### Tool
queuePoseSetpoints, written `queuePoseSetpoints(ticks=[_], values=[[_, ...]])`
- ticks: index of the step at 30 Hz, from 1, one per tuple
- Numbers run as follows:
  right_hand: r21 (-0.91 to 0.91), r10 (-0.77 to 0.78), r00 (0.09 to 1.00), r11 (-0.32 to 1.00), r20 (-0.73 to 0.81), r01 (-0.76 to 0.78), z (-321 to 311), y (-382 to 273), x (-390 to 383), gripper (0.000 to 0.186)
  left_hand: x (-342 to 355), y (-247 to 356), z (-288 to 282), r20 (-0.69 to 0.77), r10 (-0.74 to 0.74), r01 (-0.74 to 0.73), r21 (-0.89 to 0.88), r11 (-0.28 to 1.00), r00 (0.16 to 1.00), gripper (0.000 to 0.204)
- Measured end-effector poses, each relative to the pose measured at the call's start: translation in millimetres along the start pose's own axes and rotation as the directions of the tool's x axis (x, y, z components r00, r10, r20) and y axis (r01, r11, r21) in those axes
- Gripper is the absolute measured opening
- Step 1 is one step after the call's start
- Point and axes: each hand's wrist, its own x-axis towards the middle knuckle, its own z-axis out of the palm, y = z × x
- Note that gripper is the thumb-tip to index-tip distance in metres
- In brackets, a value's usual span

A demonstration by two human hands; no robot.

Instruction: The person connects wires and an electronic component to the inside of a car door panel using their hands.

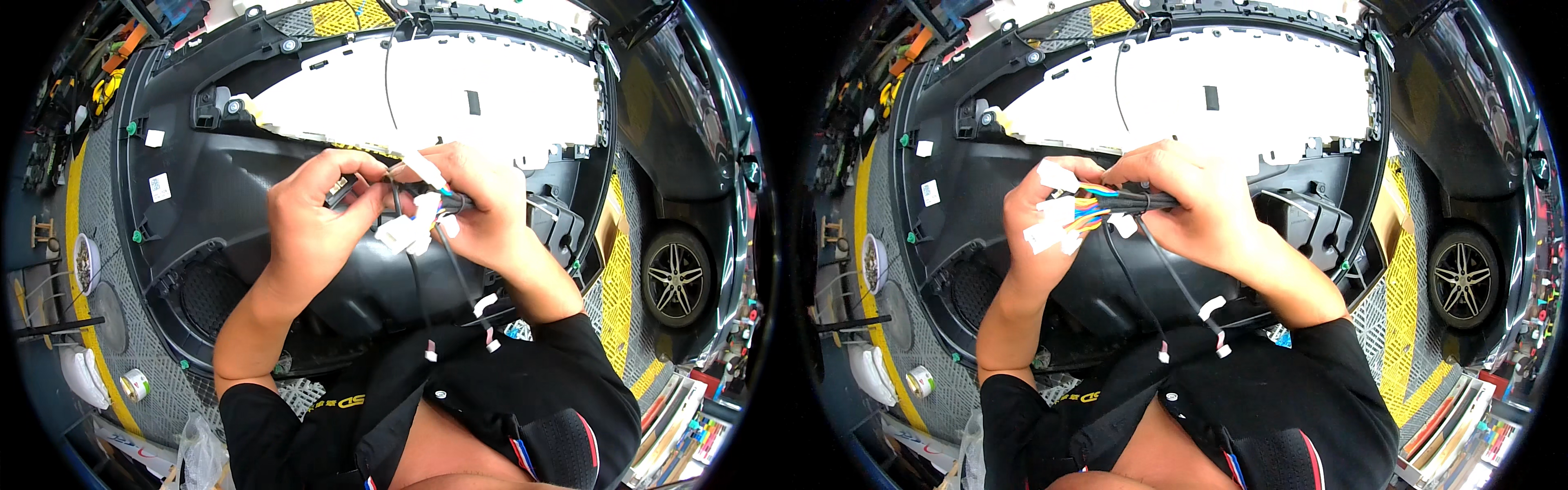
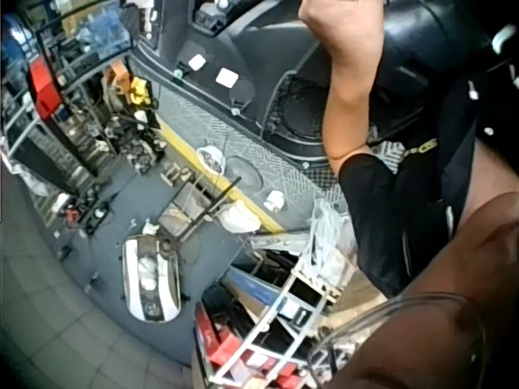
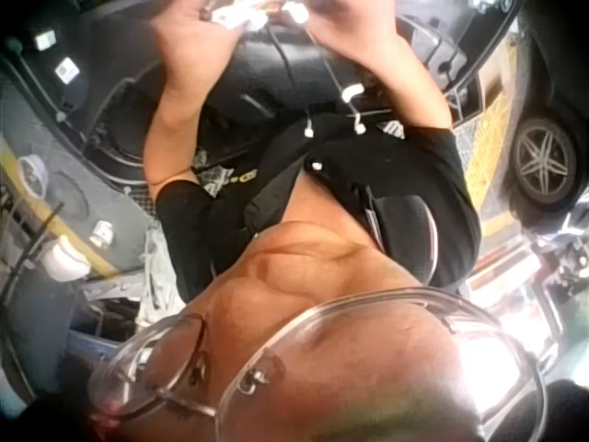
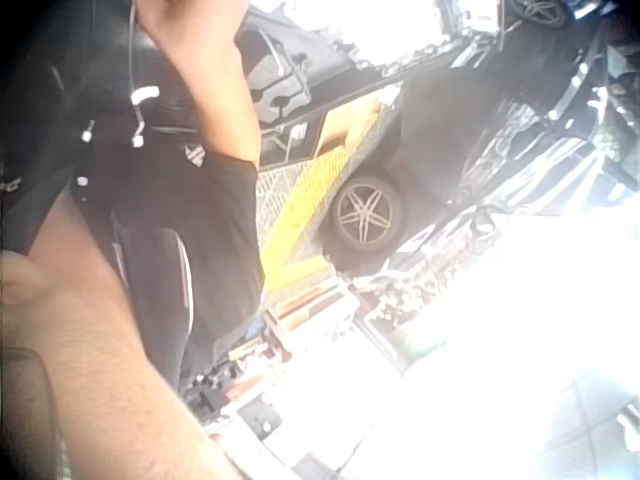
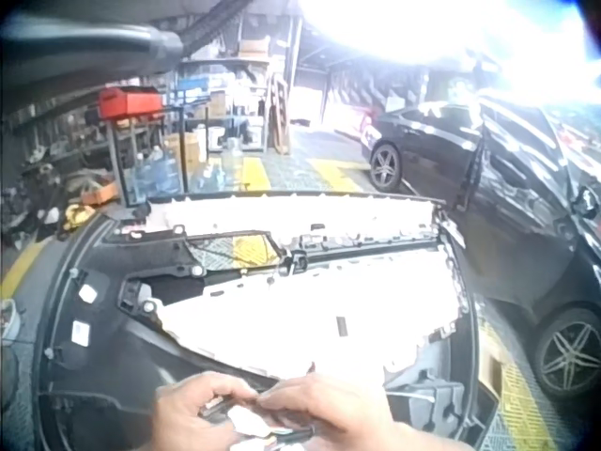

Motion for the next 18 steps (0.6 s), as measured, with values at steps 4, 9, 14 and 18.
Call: queuePoseSetpoints(ticks=[4,9,14,18], values=[[-0.007,0.102,0.994,0.995,0.028,-0.102,-3.5,-2.3,-3.8,0.025,-0.8,-0.8,3.1,0.007,0.040,-0.040,0.050,0.998,0.999,0.022],[0.268,0.458,0.872,0.830,0.172,-0.489,-10.1,-3.2,-5.1,0.015,2.2,-9.5,2.1,0.016,0.124,-0.123,-0.072,0.990,0.992,0.021],[0.358,0.479,0.848,0.769,0.227,-0.530,-14.1,-3.7,-9.9,0.012,5.6,-9.5,0.1,0.085,0.477,-0.483,0.238,0.843,0.875,0.028],[0.040,0.249,0.957,0.966,0.149,-0.257,-17.6,2.5,-11.1,0.015,9.8,-3.2,-4.8,0.098,0.512,-0.515,0.311,0.799,0.853,0.028]])
